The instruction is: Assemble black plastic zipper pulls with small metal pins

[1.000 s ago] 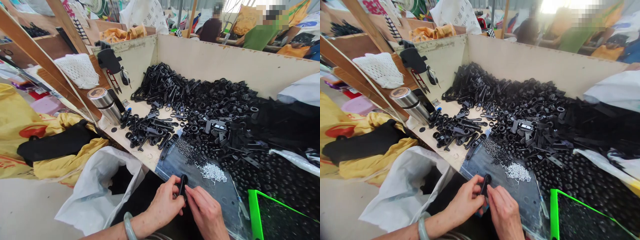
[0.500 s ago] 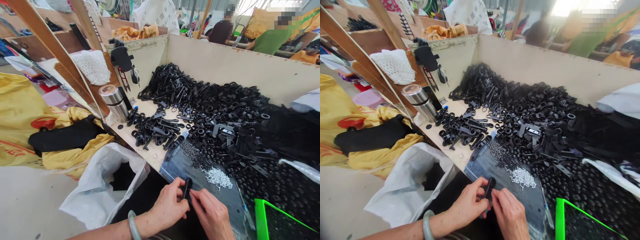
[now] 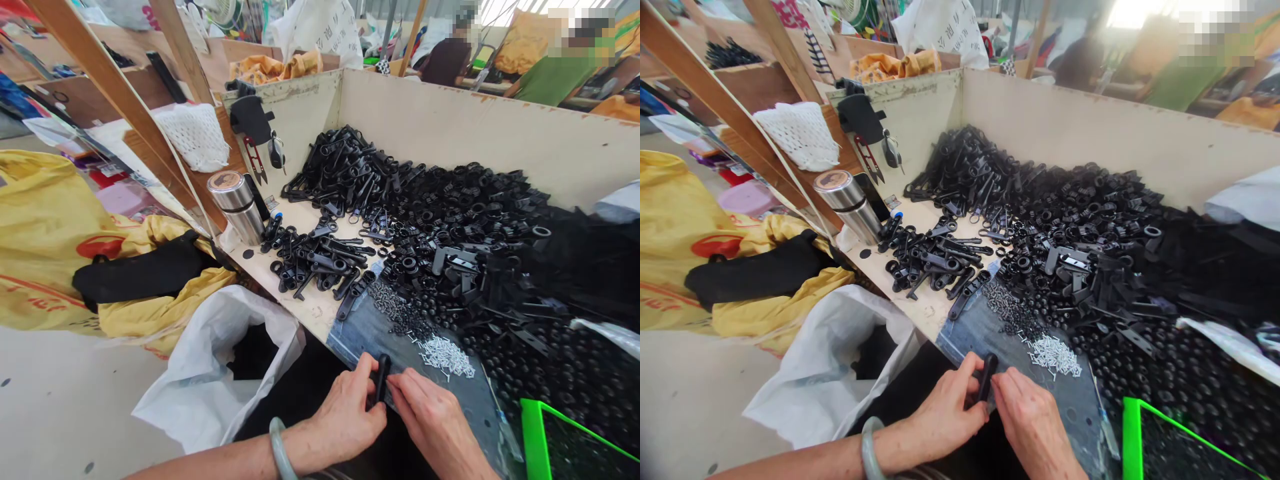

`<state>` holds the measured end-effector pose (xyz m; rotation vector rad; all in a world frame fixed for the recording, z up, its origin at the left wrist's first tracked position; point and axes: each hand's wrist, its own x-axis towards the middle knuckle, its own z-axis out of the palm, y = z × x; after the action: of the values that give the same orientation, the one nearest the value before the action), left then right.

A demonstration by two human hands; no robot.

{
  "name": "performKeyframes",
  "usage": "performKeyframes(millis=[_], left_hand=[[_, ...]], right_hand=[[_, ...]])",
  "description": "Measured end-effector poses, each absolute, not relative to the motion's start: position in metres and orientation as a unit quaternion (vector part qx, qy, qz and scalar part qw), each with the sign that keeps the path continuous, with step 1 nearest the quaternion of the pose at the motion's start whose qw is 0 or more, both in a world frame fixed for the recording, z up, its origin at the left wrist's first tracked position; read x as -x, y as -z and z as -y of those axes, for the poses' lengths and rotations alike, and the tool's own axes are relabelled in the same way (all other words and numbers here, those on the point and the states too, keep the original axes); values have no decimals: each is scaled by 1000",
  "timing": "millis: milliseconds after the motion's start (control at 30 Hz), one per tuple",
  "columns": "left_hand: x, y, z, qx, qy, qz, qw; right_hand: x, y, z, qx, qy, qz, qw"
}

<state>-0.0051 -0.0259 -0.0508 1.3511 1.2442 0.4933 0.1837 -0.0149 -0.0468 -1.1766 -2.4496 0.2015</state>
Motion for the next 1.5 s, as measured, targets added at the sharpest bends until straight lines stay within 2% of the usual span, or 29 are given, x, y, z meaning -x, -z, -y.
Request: performKeyframes(millis=[300, 567, 700, 800, 900, 967, 1067, 1200, 1367, 1500], left_hand=[[4, 51, 26, -580, -237, -512, 587], [10, 54, 7, -422, -241, -413, 770], [13, 56, 3, -400, -232, -380, 801], [14, 54, 3, -392, -240, -379, 804], [15, 52, 4, -367, -250, -372, 815], [15, 50, 3, -346, -250, -371, 824], [18, 44, 2, -332, -252, -377, 827], [20, 29, 1, -317, -254, -371, 835], [9, 20, -8, -316, -262, -397, 821], [-6, 26, -14, -340, -271, -407, 803]], right_hand=[[-166, 52, 26, 468, -6, 872, 144], [-152, 59, 57, 496, 56, 864, 56], [-153, 65, 76, 515, 62, 855, 10], [-155, 61, 74, 512, 14, 857, 58], [-164, 53, 65, 491, -114, 852, 146], [-174, 46, 61, 517, -187, 808, 211], [-193, 39, 55, 590, -220, 719, 294], [-218, 29, 35, 654, -187, 649, 342], [-255, 22, -11, 745, -36, 502, 438], [-293, 22, -41, 775, 83, 463, 423]])
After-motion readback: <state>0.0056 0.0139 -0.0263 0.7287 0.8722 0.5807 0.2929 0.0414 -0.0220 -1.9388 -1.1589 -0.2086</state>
